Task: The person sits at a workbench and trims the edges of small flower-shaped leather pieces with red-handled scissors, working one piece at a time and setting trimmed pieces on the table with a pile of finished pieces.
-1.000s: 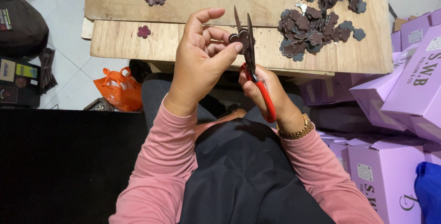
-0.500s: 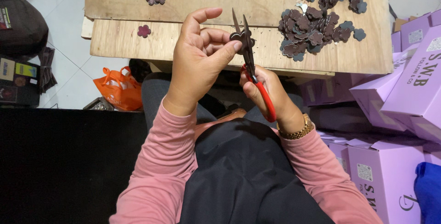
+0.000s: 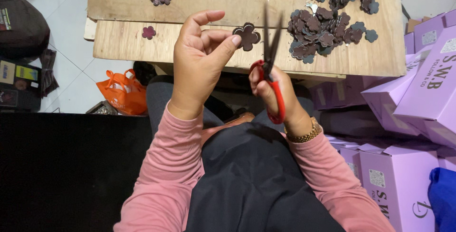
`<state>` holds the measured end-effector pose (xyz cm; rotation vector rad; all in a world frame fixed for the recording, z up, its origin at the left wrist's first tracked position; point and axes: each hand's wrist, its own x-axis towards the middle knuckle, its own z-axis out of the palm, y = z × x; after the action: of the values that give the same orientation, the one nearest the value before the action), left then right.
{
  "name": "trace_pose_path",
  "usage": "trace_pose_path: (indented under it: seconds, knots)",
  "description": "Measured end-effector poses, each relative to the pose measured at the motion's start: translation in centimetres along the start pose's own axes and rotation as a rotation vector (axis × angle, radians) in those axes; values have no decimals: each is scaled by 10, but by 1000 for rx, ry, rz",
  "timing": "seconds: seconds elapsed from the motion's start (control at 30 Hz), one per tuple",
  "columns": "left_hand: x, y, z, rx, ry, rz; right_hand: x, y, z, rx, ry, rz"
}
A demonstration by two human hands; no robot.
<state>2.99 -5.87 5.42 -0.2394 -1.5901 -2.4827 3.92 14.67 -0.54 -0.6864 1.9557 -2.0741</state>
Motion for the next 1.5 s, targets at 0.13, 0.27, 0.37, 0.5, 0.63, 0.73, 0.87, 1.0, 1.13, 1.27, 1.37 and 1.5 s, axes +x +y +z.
trace_pose_path:
  seconds: [0.13, 0.27, 0.37, 0.5, 0.63, 0.73, 0.87, 1.0, 1.13, 1.27, 1.37, 1.5]
  knots:
    - [0, 0, 2, 49, 10, -50, 9, -10, 4, 214, 89, -54]
    - [-1, 0, 6, 54, -16, -101, 24, -33, 4, 247, 181, -95]
    - [-4, 1, 7, 66, -40, -114, 32, -49, 6, 207, 233, -139]
    - [-2, 2, 3, 58, -29, -53, 40, -63, 7, 172, 263, -82]
    - [-1, 7, -6, 71, -9, -121, 42, -69, 6, 85, 249, -86]
    - [-2, 3, -2, 97, -74, -73, 42, -71, 5, 50, 193, -111]
    - [-5, 1, -3, 130, -44, -21, 45, -67, 9, -32, 218, -153]
    - [-4, 3, -10, 108, -38, 40, 48, -60, 12, 91, 308, -145]
    - [-3, 4, -11, 156, -29, 119, 46, -57, 17, 171, 336, -132]
    - [-5, 7, -12, 206, 14, 61, 44, -58, 27, 106, 330, -78]
    - [-4, 8, -12, 253, -12, 77, 48, -57, 33, 201, 239, -145]
    - [-4, 5, -11, 83, -75, -9, 46, -57, 36, 100, 296, -127]
